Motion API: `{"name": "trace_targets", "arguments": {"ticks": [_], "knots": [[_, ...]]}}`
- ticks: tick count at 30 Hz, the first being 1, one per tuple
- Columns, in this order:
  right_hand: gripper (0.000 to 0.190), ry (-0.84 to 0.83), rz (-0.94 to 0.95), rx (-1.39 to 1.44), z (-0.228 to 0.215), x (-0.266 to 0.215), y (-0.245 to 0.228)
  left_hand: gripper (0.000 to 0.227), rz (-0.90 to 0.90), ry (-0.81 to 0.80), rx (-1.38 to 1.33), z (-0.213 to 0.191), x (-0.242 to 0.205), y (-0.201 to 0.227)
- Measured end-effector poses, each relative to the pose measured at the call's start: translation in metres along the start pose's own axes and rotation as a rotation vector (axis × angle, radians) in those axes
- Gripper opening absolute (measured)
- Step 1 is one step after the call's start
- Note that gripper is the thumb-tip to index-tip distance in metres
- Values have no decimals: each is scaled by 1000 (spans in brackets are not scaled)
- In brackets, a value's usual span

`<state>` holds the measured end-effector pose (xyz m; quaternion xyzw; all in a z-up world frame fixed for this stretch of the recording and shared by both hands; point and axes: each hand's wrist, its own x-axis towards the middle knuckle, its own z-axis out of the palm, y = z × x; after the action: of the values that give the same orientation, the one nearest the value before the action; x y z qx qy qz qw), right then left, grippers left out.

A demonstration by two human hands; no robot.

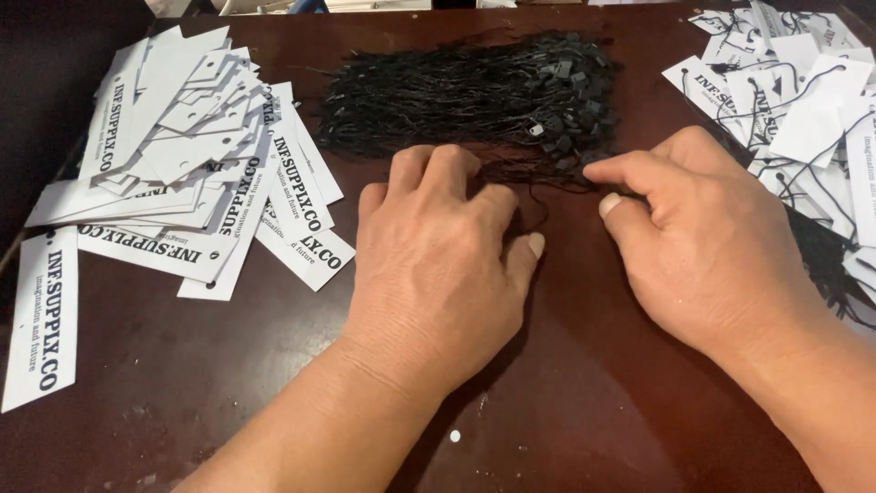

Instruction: Attaching plastic string fasteners to paper clothing tags by threading them through pre-punched holes.

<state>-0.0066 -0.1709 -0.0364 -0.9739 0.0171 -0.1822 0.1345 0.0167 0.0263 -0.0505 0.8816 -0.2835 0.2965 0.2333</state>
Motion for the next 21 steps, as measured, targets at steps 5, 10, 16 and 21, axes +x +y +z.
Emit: {"name": "trace_targets", "arguments": {"ticks": [5,10,16,21], "knots": [[22,20,9,-21,-3,-2,-2,26,-105,-34,28,2,0,-2],[23,93,-100,-10,0,-5,1,25,-118,-43,41,3,0,-2],[23,84,-96,-3,-2,-6,-2,24,-129,-50,57,3,0,-2],[19,64,-67,-17,-5,-3,-5,24,-130,-49,66,4,-1,-2]]}}
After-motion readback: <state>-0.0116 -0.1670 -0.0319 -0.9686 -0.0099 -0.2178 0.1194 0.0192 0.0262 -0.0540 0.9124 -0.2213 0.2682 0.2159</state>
